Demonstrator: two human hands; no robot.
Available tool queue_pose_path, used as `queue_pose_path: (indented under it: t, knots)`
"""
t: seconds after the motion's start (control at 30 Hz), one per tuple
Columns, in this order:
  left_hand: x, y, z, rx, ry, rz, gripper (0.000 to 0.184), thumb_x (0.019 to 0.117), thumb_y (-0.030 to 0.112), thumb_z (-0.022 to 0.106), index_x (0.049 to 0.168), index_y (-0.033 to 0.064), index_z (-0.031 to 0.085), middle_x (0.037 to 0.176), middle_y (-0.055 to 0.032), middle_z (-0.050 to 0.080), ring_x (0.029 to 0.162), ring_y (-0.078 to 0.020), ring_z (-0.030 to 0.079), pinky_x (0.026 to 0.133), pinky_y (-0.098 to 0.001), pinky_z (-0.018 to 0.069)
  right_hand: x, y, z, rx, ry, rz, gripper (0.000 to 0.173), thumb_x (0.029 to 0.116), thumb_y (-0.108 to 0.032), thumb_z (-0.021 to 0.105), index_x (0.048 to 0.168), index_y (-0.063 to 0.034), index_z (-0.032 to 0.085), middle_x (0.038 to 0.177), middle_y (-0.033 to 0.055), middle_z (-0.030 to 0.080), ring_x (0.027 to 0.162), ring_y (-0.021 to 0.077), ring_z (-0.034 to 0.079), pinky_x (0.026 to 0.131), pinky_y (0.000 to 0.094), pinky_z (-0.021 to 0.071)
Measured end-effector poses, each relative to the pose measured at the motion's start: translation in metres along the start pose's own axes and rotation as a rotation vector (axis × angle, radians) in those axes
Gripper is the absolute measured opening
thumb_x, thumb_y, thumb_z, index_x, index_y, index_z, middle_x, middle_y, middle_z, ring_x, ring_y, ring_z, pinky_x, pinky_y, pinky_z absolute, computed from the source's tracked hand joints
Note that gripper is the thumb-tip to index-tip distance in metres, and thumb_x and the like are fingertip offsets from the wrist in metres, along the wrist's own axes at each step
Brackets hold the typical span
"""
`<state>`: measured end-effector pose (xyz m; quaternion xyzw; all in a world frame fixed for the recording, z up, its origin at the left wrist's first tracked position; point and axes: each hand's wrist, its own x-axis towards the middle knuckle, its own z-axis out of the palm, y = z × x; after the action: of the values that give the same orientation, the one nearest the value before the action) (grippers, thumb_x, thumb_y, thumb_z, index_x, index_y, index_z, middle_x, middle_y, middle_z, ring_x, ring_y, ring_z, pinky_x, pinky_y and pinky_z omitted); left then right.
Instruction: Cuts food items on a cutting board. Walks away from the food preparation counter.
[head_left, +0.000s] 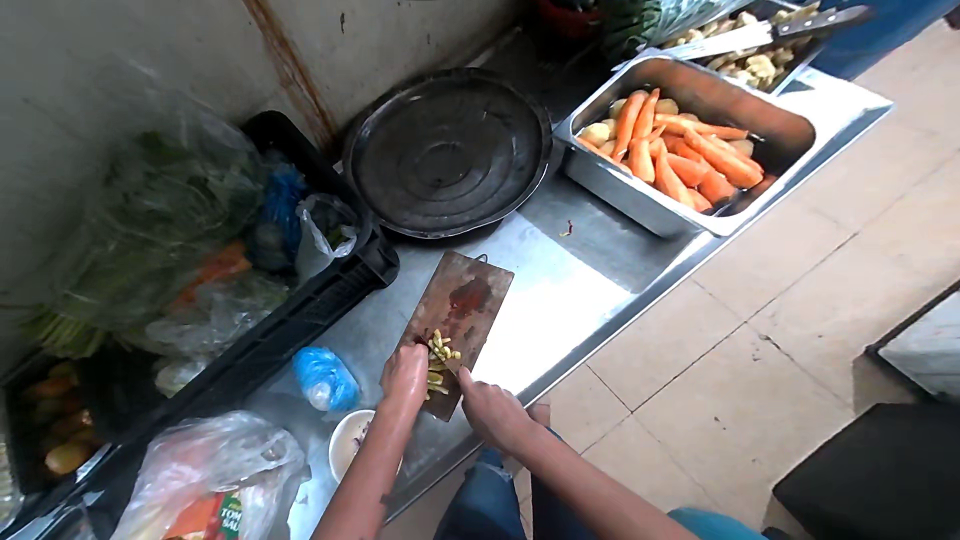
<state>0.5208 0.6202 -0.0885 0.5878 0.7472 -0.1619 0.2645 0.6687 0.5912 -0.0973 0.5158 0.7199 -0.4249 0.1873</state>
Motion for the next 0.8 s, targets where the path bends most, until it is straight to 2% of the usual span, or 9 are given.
queue_pose_path:
  t: [0.17, 0.3, 0.43, 0.63, 0.73, 0.8]
  knots:
    - [-0.001, -0.008, 0.004, -0.003, 0.025, 0.058, 0.022, 0.1009, 0.021, 0.064, 0.11, 0.0031, 0.072, 0.117, -0.0184, 0.069, 0.108, -0.0364, 0.067, 0.091, -0.0516, 0.0557, -0.02, 0.016, 0.01, -0.026, -0.035, 0.018, 0.044, 0.1061, -0.012, 0.041, 0.15, -0.0062, 0.034, 0.112, 0.0263, 0.068, 0.106, 0.0461, 0.069, 0.087, 0.0605, 0.0555]
    - [-0.002, -0.009, 0.004, 0.031, 0.023, 0.038, 0.021, 0.1006, 0.019, 0.064, 0.11, 0.0016, 0.072, 0.117, -0.0194, 0.068, 0.108, -0.0369, 0.068, 0.09, -0.0518, 0.0563, -0.011, 0.014, 0.005, -0.025, -0.031, -0.018, 0.038, 0.1077, -0.014, 0.039, 0.145, -0.0066, 0.037, 0.111, 0.0257, 0.067, 0.107, 0.0455, 0.069, 0.088, 0.0597, 0.0551]
    - [-0.005, -0.014, 0.004, 0.027, 0.014, 0.044, 0.023, 0.1003, 0.015, 0.063, 0.119, 0.0042, 0.071, 0.121, -0.019, 0.066, 0.111, -0.0368, 0.066, 0.093, -0.0518, 0.0549, 0.001, 0.02, -0.002, 0.097, -0.042, -0.059, 0.035, 0.1088, -0.021, 0.039, 0.141, -0.0079, 0.04, 0.111, 0.0235, 0.067, 0.108, 0.0424, 0.069, 0.089, 0.0585, 0.0549]
    - [-0.006, -0.02, 0.01, -0.055, 0.088, 0.074, 0.022, 0.0998, 0.017, 0.065, 0.115, 0.0045, 0.073, 0.116, -0.0196, 0.069, 0.109, -0.0375, 0.067, 0.093, -0.0526, 0.0549, 0.009, 0.005, -0.013, 0.031, 0.023, -0.076, 0.036, 0.1088, -0.018, 0.04, 0.144, -0.0092, 0.039, 0.107, 0.0217, 0.069, 0.106, 0.041, 0.07, 0.089, 0.0568, 0.0556]
    - [-0.006, -0.018, 0.01, -0.09, 0.104, 0.03, 0.021, 0.1003, 0.017, 0.064, 0.111, 0.0017, 0.072, 0.116, -0.0209, 0.069, 0.109, -0.0385, 0.068, 0.092, -0.0542, 0.0552, -0.008, 0.001, -0.016, -0.002, 0.054, -0.085, 0.036, 0.1085, -0.016, 0.038, 0.143, -0.0076, 0.04, 0.109, 0.0231, 0.068, 0.106, 0.0423, 0.07, 0.087, 0.0569, 0.0558]
    - [-0.007, -0.015, 0.009, -0.08, 0.092, -0.003, 0.025, 0.1013, 0.022, 0.064, 0.11, 0.0, 0.071, 0.116, -0.0211, 0.069, 0.109, -0.0382, 0.068, 0.092, -0.0527, 0.0555, -0.023, 0.002, -0.011, -0.016, 0.047, -0.086, 0.036, 0.1077, -0.016, 0.038, 0.142, -0.0066, 0.041, 0.108, 0.0243, 0.068, 0.103, 0.044, 0.07, 0.085, 0.0586, 0.0558]
